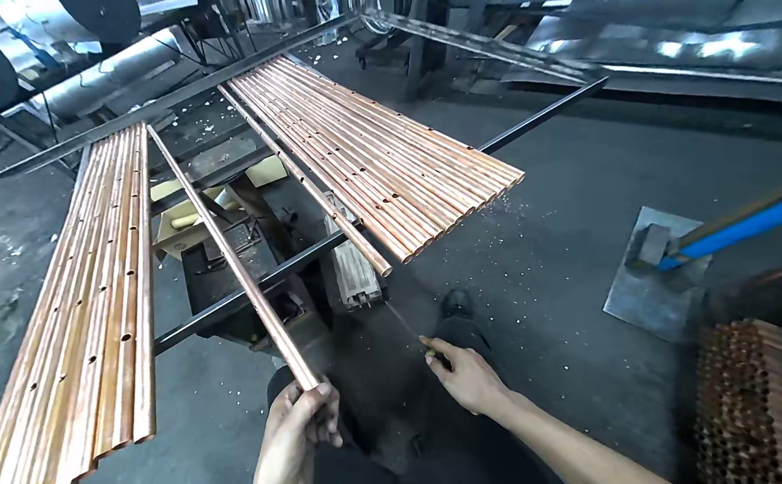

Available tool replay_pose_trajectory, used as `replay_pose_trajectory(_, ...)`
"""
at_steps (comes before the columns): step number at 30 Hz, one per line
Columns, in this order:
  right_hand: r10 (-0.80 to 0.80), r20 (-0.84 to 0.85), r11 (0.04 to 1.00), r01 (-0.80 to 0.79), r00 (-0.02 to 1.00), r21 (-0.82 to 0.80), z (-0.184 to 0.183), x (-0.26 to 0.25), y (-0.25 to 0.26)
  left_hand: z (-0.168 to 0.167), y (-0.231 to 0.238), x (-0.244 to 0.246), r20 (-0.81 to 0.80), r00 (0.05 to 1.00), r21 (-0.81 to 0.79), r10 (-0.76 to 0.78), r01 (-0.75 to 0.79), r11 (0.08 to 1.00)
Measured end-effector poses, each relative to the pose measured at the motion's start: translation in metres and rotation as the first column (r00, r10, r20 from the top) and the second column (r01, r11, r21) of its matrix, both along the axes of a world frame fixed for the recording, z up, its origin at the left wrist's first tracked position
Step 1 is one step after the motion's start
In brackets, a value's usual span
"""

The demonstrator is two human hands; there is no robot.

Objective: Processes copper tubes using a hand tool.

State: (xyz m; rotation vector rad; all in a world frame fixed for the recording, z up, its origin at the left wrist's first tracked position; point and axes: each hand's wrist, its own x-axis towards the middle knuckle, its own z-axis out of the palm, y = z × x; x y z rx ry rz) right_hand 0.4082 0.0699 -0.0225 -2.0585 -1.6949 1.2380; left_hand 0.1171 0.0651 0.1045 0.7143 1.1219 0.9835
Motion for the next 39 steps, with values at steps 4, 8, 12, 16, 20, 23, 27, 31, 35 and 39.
replay_pose_trajectory(4, 0.015, 0.012, 1.0, -0.015, 1.0, -0.004, 0.001, -0.001, 0.0, 0.004, -0.01, -0.006, -0.068, 0.997, 0.024, -0.044, 0.045, 0.999)
replay_pose_trajectory(8, 0.03, 0.023, 1.0, -0.03, 0.999, 0.002, 0.0, -0.002, -0.001, 0.008, -0.012, 0.004, -0.136, 0.989, -0.02, 0.057, -0.06, 0.998)
replay_pose_trajectory(12, 0.043, 0.045, 0.999, -0.043, 0.998, 0.003, 0.0, -0.003, -0.002, 0.002, -0.014, 0.007, -0.015, 0.996, 0.001, 0.092, -0.092, 0.996)
replay_pose_trajectory(16, 0.046, 0.053, 0.999, -0.047, 0.998, 0.009, -0.002, -0.002, -0.003, -0.023, -0.012, -0.015, 0.405, 0.912, 0.083, -0.066, 0.035, 0.996)
replay_pose_trajectory(20, 0.051, 0.066, 0.999, -0.052, 0.997, 0.003, 0.0, -0.004, -0.004, -0.041, -0.006, -0.031, 0.555, 0.798, 0.187, -0.233, 0.153, 0.97)
replay_pose_trajectory(23, 0.058, -0.02, 0.998, -0.058, 0.998, 0.024, 0.014, -0.014, -0.011, -0.026, 0.0, -0.033, 0.369, 0.922, 0.108, -0.116, 0.082, 0.991)
replay_pose_trajectory(27, 0.082, -0.281, 0.991, -0.049, 0.956, 0.121, 0.053, -0.05, -0.035, 0.011, 0.036, -0.015, 0.017, 0.961, -0.023, 0.276, -0.275, 0.961)
replay_pose_trajectory(31, 0.112, -0.41, 0.97, -0.011, 0.905, 0.242, 0.075, -0.067, -0.053, 0.015, 0.071, 0.0, -0.237, 0.853, 0.084, 0.464, -0.458, 0.885)
replay_pose_trajectory(35, 0.077, -0.292, 0.97, -0.003, 0.953, 0.244, 0.072, -0.043, -0.046, 0.013, 0.101, -0.019, -0.653, 0.402, 0.637, 0.642, -0.167, 0.752)
replay_pose_trajectory(39, 0.029, -0.113, 0.971, -0.001, 0.993, 0.237, 0.039, -0.007, -0.029, 0.04, 0.16, -0.028, -0.874, 0.199, 0.465, 0.444, 0.069, 0.883)
